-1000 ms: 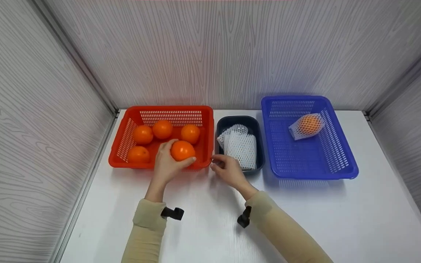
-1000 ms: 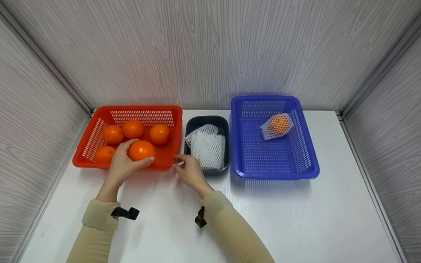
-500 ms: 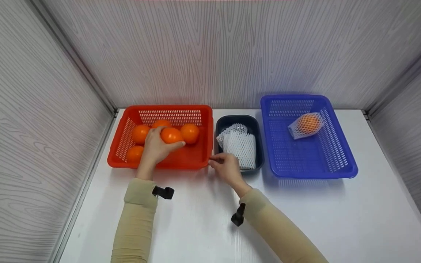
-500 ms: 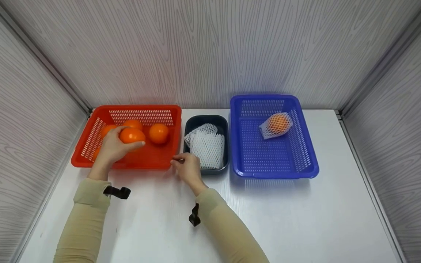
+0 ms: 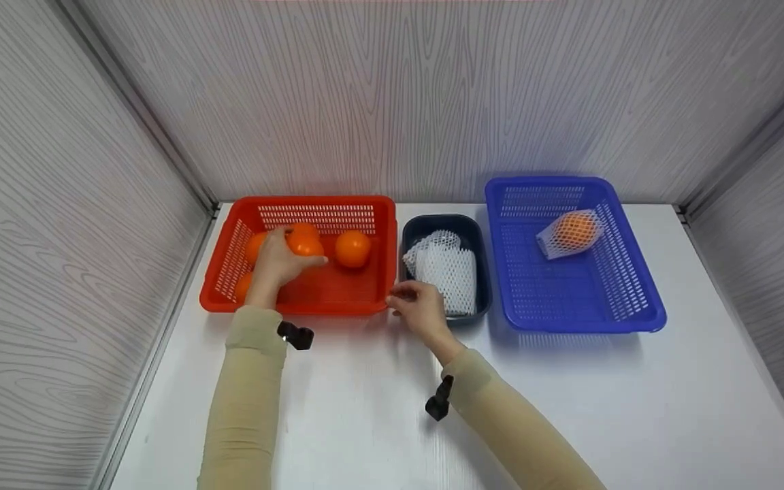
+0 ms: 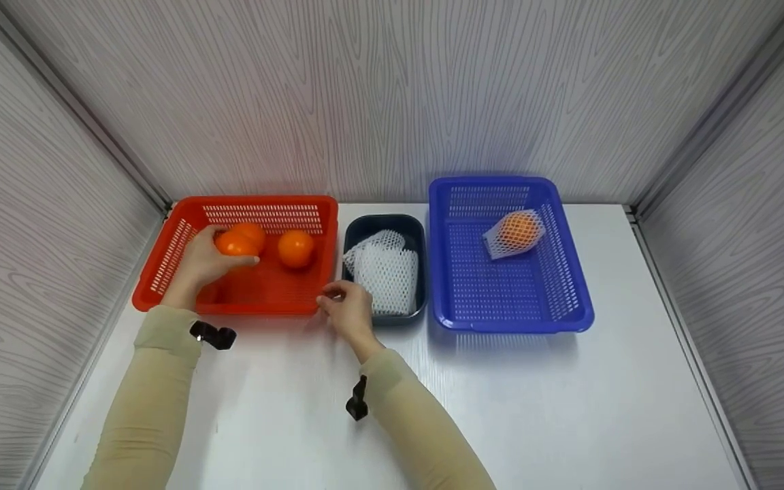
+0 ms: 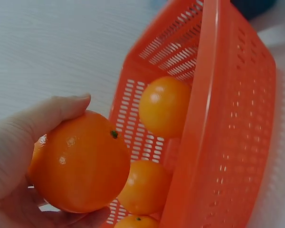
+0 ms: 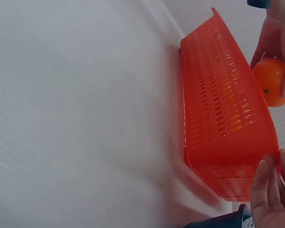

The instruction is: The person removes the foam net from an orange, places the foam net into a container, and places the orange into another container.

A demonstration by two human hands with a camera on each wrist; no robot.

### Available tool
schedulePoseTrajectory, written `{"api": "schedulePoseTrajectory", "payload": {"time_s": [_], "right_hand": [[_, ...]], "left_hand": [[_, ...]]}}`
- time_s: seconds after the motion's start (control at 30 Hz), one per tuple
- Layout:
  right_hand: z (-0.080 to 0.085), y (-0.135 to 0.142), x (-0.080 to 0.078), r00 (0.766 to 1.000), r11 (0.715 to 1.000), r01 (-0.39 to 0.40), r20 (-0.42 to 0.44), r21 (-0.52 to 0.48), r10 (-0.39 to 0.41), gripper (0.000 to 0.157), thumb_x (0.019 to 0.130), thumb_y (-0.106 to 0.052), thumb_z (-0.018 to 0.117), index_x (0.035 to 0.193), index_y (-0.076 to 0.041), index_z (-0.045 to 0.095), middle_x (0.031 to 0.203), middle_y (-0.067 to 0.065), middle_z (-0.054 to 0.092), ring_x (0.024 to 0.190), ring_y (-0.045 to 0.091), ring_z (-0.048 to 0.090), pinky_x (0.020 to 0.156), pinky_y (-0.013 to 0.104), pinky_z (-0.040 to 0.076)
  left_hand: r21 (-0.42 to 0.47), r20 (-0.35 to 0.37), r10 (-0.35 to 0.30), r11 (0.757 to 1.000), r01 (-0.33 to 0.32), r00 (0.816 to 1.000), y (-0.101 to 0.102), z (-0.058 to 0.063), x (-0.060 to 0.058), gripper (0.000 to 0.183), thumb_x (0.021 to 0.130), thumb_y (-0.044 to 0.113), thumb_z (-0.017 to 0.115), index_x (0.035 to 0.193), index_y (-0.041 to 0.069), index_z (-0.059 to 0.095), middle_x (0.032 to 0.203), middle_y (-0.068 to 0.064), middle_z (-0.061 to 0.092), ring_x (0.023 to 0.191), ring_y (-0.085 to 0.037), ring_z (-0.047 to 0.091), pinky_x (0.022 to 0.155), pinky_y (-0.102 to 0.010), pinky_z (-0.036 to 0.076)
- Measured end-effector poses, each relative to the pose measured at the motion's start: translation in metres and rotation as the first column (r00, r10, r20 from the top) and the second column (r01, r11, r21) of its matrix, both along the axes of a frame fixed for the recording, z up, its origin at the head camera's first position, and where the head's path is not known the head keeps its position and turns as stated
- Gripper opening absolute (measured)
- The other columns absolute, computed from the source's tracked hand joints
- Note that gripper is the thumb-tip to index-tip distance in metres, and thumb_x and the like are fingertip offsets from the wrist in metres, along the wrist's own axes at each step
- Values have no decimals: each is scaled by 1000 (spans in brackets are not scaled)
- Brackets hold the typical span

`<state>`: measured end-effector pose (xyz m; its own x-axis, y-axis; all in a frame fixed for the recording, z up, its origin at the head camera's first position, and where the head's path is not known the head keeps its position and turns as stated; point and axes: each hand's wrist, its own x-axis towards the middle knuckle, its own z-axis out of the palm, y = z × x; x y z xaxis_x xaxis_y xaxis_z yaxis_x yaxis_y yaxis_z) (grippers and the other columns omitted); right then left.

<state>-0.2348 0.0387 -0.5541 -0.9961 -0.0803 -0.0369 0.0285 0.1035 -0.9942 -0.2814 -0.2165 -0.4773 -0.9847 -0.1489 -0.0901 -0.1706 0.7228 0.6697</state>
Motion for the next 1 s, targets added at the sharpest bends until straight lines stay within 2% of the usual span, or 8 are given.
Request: {"api": "schedulePoseTrajectory", "payload": {"time_s": [0.1,0.17,0.3,0.43,0.67,0.83,0.9,1.0], "right_hand": [[-1,0,0,1000,1000,7,-8,-30,-8,23,73,5,70,95,7,64,79,12,62,66,19,63,64,47,51],[-1,0,0,1000,999,9,-13,-34,-10,24,73,5,70,96,7,64,77,12,61,65,18,62,65,48,51],[-2,0,0,1000,999,11,-15,-32,-11,25,73,5,70,97,8,64,76,11,61,68,28,64,64,48,51],[-2,0,0,1000,999,10,-10,-41,-10,25,73,5,70,97,8,64,76,12,62,74,38,63,64,46,51],[-2,-1,0,1000,998,6,-12,-54,-7,25,73,5,70,97,10,63,76,12,62,76,43,61,64,45,52],[2,1,1,1000,999,-11,-11,-44,10,25,74,4,70,97,9,63,77,13,62,70,32,64,65,45,52],[8,2,4,1000,998,-21,-5,-52,21,25,74,5,70,98,10,63,78,16,62,66,26,64,66,45,51],[20,2,10,999,999,-33,-15,-40,33,25,75,7,69,98,13,61,81,22,61,62,17,62,63,40,53]], "left_hand": [[0,55,-4,1000,4,998,-4,-2,-5,94,64,42,80,133,4,30,123,-14,41,107,-31,40,91,-48,36],[-8,92,-2,1000,3,996,-5,-3,-8,95,63,42,81,134,5,29,121,-14,41,107,-31,40,92,-48,35],[-38,164,-13,999,20,986,-8,-2,-12,100,62,42,81,137,4,26,119,-14,43,105,-33,41,92,-50,35],[-93,223,-51,993,74,973,-10,-3,-15,96,65,38,80,136,1,28,117,-16,45,102,-33,42,91,-49,35],[-85,325,-74,991,107,943,-14,-4,-20,91,70,32,78,137,-1,26,123,-19,40,105,-34,39,93,-49,33],[-101,376,-69,988,115,924,-16,-7,-21,91,70,31,77,137,-3,26,130,-22,35,110,-36,37,96,-51,31],[-108,395,-70,987,122,916,-17,-8,-21,94,70,31,78,139,-2,24,134,-22,33,113,-37,36,96,-53,30],[-110,420,-70,986,128,905,-18,-10,-19,97,70,31,78,141,0,21,137,-20,31,114,-36,35,96,-54,30]]}}
